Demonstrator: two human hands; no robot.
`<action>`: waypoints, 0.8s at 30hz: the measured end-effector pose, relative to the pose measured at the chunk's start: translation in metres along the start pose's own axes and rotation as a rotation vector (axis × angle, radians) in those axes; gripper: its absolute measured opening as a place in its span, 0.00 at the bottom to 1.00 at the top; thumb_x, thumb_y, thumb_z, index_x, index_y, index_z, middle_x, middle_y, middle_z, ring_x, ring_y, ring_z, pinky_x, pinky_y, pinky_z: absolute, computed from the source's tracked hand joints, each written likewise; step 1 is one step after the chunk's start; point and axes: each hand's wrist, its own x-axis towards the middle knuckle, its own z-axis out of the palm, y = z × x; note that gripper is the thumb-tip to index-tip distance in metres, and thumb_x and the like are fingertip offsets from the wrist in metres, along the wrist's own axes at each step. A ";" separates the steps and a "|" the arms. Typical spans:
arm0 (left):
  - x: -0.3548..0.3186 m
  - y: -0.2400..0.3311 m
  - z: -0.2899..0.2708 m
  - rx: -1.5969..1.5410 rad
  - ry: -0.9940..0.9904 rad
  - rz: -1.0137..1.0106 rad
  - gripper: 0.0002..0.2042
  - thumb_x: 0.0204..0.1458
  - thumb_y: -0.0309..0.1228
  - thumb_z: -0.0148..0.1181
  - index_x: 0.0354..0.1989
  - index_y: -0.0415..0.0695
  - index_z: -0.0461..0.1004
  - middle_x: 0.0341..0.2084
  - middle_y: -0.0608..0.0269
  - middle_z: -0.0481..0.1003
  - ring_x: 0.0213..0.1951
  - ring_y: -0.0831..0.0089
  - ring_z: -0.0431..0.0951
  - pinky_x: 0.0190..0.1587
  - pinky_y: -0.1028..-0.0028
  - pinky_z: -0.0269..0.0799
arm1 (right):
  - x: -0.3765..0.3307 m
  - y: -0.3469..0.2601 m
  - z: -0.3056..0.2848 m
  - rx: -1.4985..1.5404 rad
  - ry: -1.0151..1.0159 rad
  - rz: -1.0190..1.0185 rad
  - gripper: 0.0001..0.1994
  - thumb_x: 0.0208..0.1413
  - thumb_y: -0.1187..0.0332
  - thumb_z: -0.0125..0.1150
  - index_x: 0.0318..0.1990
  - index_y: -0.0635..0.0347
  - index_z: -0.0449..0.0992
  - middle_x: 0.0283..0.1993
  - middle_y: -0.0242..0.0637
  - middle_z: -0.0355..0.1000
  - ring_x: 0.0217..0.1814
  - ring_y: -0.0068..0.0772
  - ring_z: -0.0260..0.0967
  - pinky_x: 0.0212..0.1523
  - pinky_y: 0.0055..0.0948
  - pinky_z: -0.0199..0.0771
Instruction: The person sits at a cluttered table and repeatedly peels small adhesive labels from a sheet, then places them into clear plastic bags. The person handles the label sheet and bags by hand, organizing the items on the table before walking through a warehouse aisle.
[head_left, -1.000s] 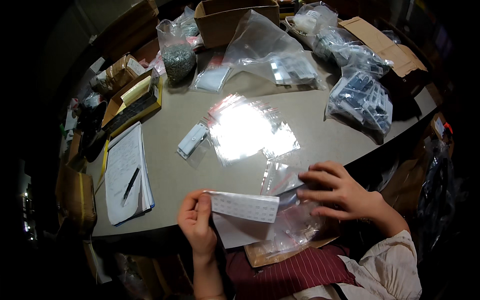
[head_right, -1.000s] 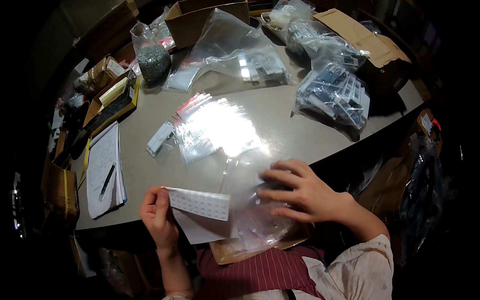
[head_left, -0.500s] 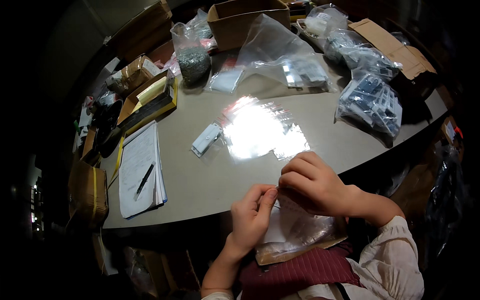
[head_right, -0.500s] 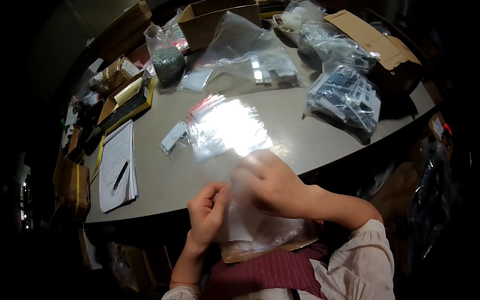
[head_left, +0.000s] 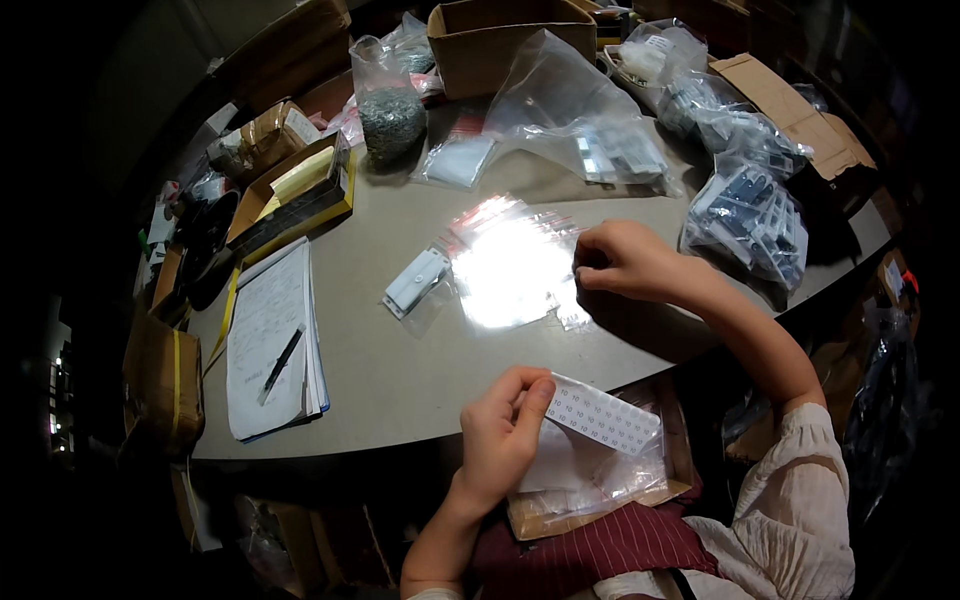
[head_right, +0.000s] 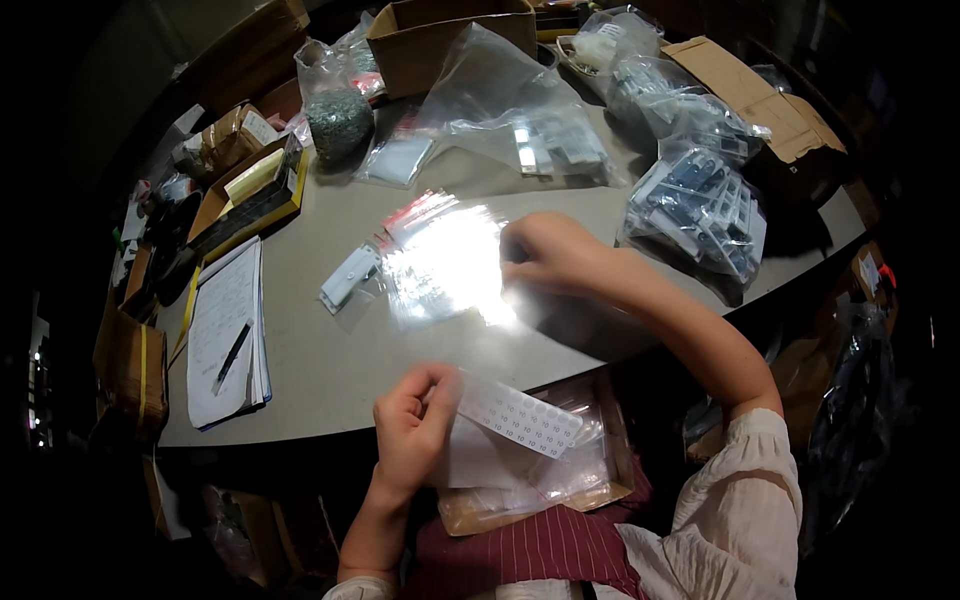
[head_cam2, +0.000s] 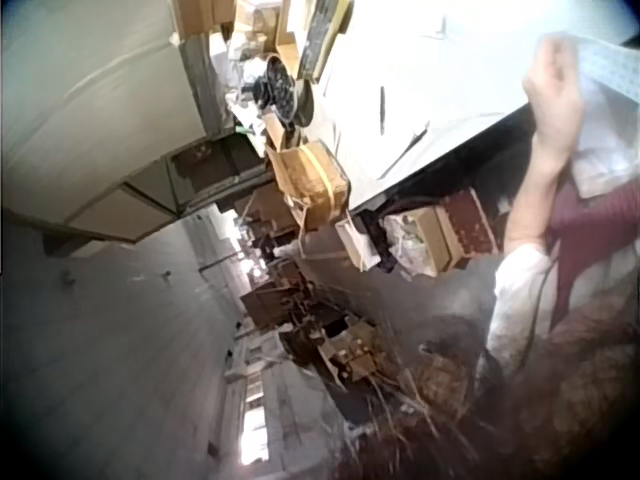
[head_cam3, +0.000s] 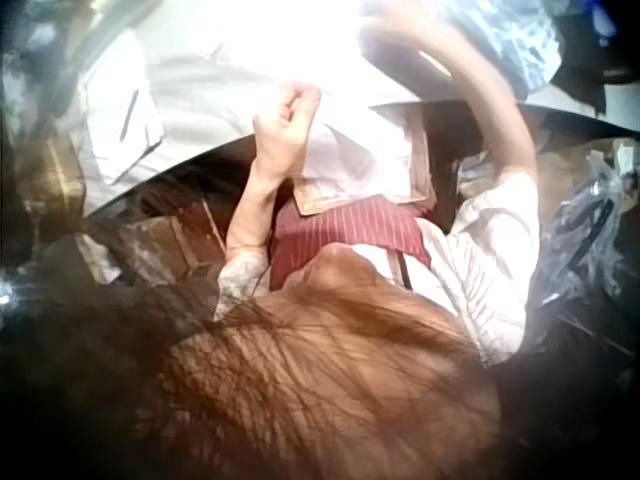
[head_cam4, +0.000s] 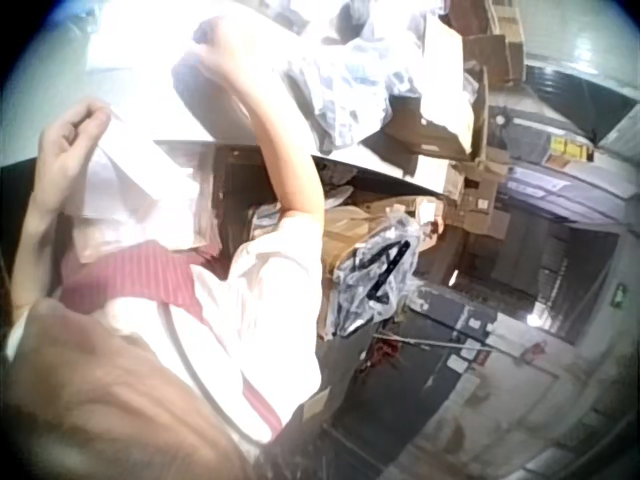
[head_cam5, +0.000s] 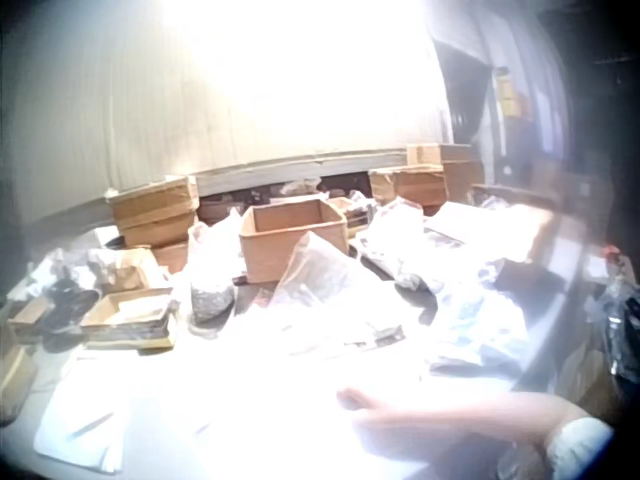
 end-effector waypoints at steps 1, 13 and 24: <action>-0.001 -0.001 -0.001 0.002 -0.003 0.012 0.08 0.69 0.28 0.60 0.46 0.35 0.81 0.26 0.64 0.82 0.31 0.84 0.78 0.35 0.79 0.73 | 0.002 0.011 0.007 -0.094 0.095 -0.051 0.13 0.58 0.63 0.70 0.39 0.66 0.79 0.34 0.52 0.77 0.38 0.54 0.75 0.39 0.45 0.73; -0.028 -0.018 -0.050 -0.452 0.387 0.086 0.07 0.71 0.28 0.55 0.43 0.36 0.76 0.38 0.63 0.79 0.40 0.78 0.77 0.48 0.77 0.71 | -0.125 -0.022 0.007 -0.355 0.145 -0.019 0.31 0.64 0.46 0.66 0.67 0.55 0.72 0.61 0.53 0.67 0.63 0.56 0.65 0.65 0.50 0.66; -0.019 -0.025 -0.046 -0.453 0.338 0.128 0.08 0.72 0.28 0.56 0.44 0.36 0.77 0.38 0.62 0.80 0.39 0.78 0.78 0.47 0.77 0.72 | -0.169 -0.058 0.001 0.233 -0.132 -0.313 0.17 0.67 0.52 0.66 0.48 0.58 0.86 0.46 0.38 0.81 0.50 0.38 0.75 0.58 0.44 0.71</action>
